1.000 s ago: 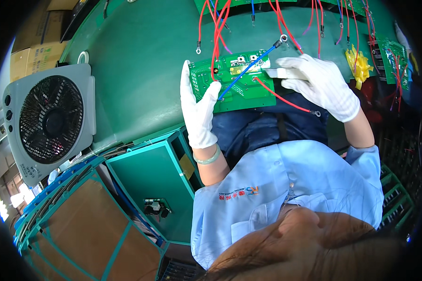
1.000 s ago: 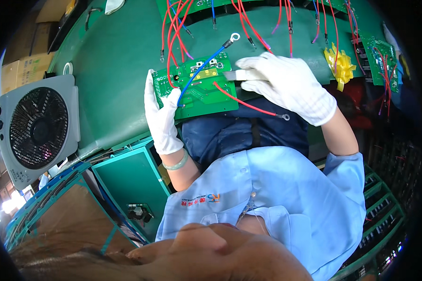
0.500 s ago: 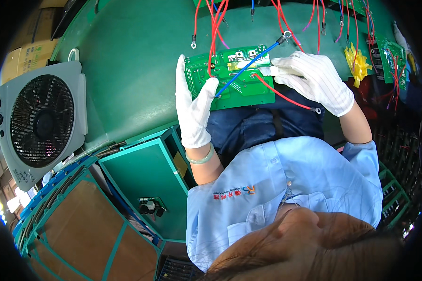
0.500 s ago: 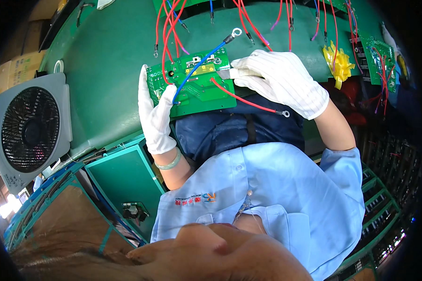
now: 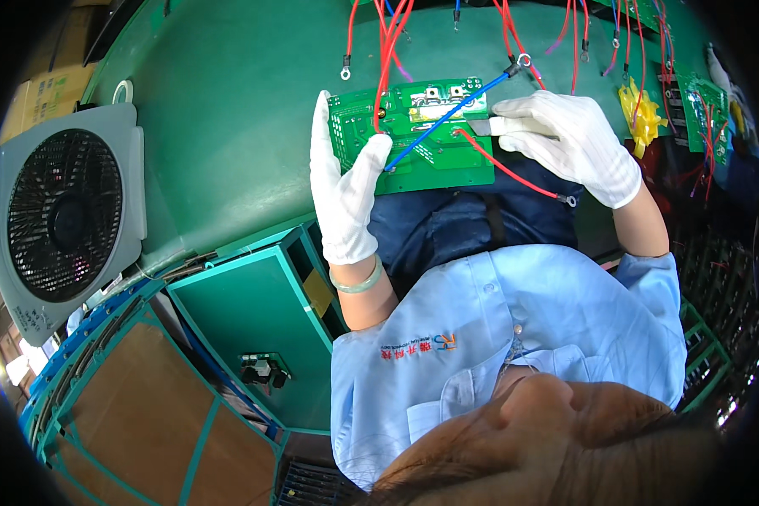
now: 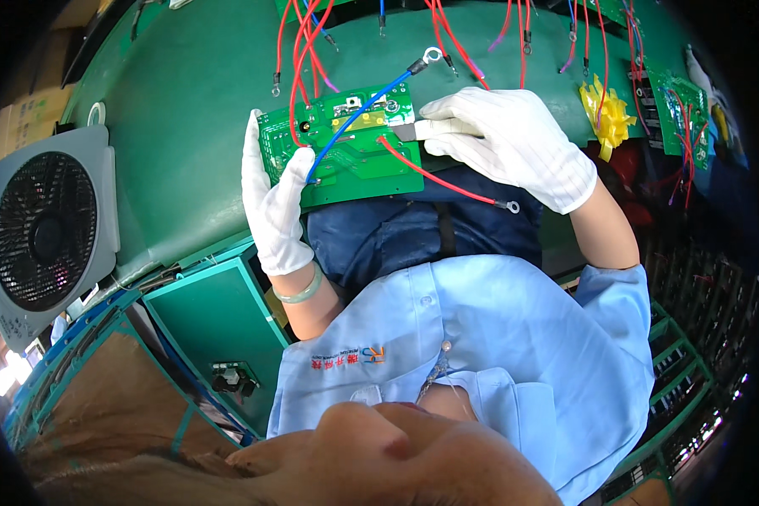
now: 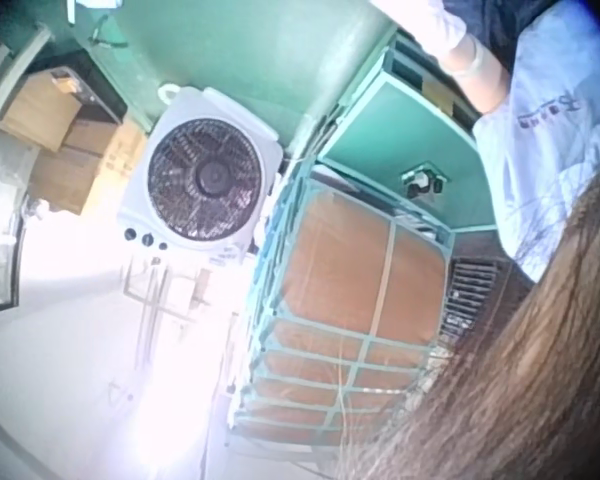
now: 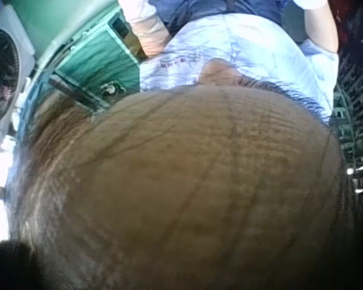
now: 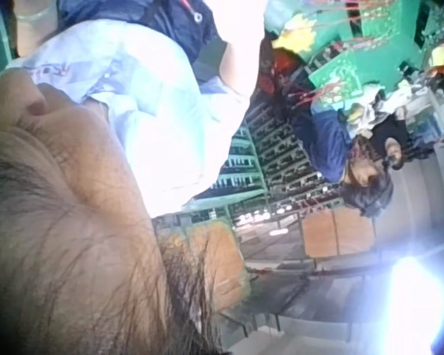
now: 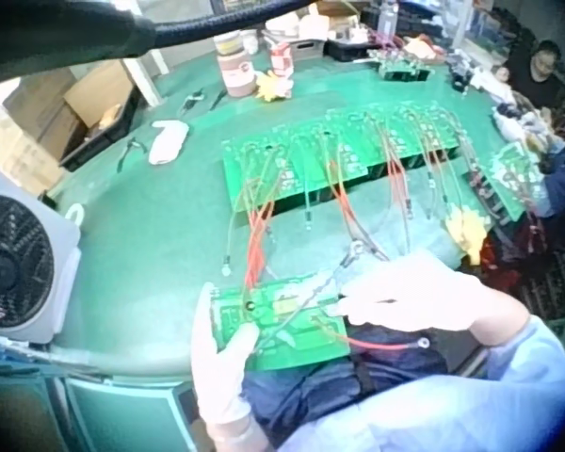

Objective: The person handles a green circuit board, connecting red and blue wires to its terminals. They then place several black cylindrical capacitors onto the board and use a small white tool to adjust or clean components on the board's surface.

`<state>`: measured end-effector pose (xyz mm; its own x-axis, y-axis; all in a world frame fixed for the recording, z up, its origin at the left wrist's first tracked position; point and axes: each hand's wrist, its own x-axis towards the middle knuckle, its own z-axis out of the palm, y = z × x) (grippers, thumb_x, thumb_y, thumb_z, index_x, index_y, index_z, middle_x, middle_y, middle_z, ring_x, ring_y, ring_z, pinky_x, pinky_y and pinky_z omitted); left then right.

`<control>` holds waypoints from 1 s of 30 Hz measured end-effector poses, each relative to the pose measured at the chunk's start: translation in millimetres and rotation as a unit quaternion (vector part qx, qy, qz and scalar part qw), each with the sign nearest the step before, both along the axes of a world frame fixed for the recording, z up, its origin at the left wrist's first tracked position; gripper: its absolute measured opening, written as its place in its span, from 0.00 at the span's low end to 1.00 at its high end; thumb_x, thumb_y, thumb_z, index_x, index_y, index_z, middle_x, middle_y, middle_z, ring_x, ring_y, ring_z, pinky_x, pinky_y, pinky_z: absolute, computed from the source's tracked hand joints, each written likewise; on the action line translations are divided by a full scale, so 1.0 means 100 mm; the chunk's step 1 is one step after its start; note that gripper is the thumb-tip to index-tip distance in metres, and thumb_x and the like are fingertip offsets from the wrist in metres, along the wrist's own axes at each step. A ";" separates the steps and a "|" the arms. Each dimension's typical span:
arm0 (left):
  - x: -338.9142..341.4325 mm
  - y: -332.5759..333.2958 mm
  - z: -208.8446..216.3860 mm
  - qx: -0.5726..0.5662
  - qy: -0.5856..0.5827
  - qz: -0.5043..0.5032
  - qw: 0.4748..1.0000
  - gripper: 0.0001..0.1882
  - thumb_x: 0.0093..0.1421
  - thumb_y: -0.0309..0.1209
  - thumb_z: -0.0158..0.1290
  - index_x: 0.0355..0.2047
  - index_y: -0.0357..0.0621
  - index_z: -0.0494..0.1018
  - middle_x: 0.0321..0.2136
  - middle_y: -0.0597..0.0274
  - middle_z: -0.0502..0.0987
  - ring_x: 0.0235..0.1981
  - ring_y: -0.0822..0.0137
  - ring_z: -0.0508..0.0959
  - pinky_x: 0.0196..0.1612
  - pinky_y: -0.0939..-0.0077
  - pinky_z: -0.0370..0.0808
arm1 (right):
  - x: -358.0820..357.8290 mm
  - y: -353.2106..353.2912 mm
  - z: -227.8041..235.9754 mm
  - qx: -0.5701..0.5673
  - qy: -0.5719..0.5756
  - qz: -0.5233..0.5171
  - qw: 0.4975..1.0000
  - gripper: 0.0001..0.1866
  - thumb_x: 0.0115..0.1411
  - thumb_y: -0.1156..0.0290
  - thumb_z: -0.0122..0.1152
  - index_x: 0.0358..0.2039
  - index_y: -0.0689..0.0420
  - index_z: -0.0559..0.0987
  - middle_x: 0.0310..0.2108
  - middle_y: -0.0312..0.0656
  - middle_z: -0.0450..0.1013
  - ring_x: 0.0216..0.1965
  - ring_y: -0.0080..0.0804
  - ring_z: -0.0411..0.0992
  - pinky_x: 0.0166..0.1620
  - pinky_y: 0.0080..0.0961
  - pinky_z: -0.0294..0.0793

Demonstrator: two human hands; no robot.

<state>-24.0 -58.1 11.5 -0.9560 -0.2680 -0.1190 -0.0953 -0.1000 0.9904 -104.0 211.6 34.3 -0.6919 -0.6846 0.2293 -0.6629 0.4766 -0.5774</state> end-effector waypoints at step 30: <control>0.00 0.03 -0.01 0.069 0.017 0.002 0.997 0.40 0.59 0.17 0.57 0.69 0.31 0.50 0.48 0.55 0.73 0.43 0.71 0.76 0.50 0.78 0.74 | 0.10 -0.01 0.06 0.060 -0.020 -0.021 0.998 0.14 0.59 0.58 0.63 0.40 0.53 0.80 0.31 0.40 0.78 0.30 0.44 0.76 0.31 0.32 0.74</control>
